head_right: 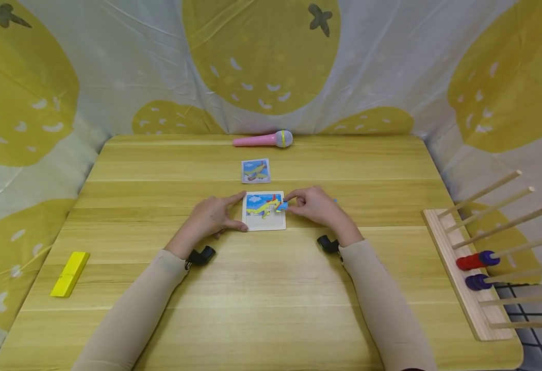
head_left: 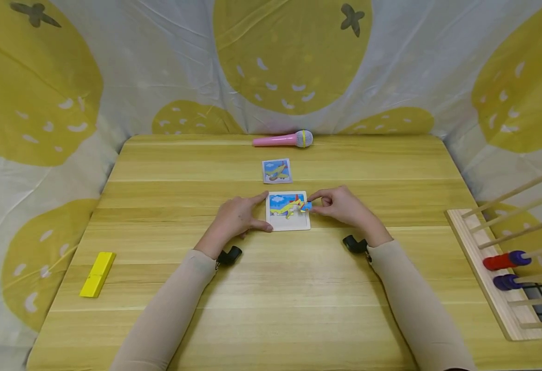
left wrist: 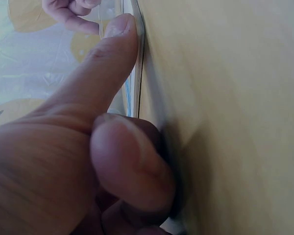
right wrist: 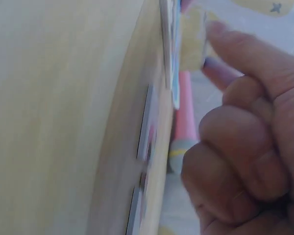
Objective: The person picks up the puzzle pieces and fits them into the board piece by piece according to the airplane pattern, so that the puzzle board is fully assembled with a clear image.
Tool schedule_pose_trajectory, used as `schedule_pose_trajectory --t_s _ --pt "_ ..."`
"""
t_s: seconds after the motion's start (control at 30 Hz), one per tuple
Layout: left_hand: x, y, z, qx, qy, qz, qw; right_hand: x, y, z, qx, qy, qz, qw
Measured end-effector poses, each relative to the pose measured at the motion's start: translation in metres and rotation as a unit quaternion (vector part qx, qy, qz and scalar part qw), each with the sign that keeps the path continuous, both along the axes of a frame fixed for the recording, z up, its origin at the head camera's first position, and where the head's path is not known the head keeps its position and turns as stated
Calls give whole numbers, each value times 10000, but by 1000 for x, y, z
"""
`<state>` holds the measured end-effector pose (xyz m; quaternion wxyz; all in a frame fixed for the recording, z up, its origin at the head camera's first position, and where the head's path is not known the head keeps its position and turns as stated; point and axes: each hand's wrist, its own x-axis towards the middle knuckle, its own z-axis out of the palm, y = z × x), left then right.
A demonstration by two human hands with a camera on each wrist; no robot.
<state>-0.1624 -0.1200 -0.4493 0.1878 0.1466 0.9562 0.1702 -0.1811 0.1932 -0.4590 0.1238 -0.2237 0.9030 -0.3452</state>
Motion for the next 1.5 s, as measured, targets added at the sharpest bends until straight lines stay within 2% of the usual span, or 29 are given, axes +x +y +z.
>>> schedule_pose_trajectory --t_s 0.23,0.47,0.97,1.17,1.27,1.37,1.5 --pt "0 0 1 -11 14 -26 10000 -1 -15 -5 225 330 116 9991" --pt "0 0 1 5 -4 -12 10000 -1 -22 -4 404 378 255 9981" --pt "0 2 1 -3 29 -46 10000 5 -31 -4 559 367 174 9976" --pt "0 1 0 -12 25 -52 10000 9 -38 -4 557 216 -98 9982" --pt "0 1 0 -36 57 -54 10000 8 -33 -3 396 148 -238 9988" --pt "0 0 0 -35 102 -50 9999 7 -16 1 39 68 -559 9984" --pt "0 0 -1 12 102 -52 9999 12 20 4 -460 -180 -1177 9918"
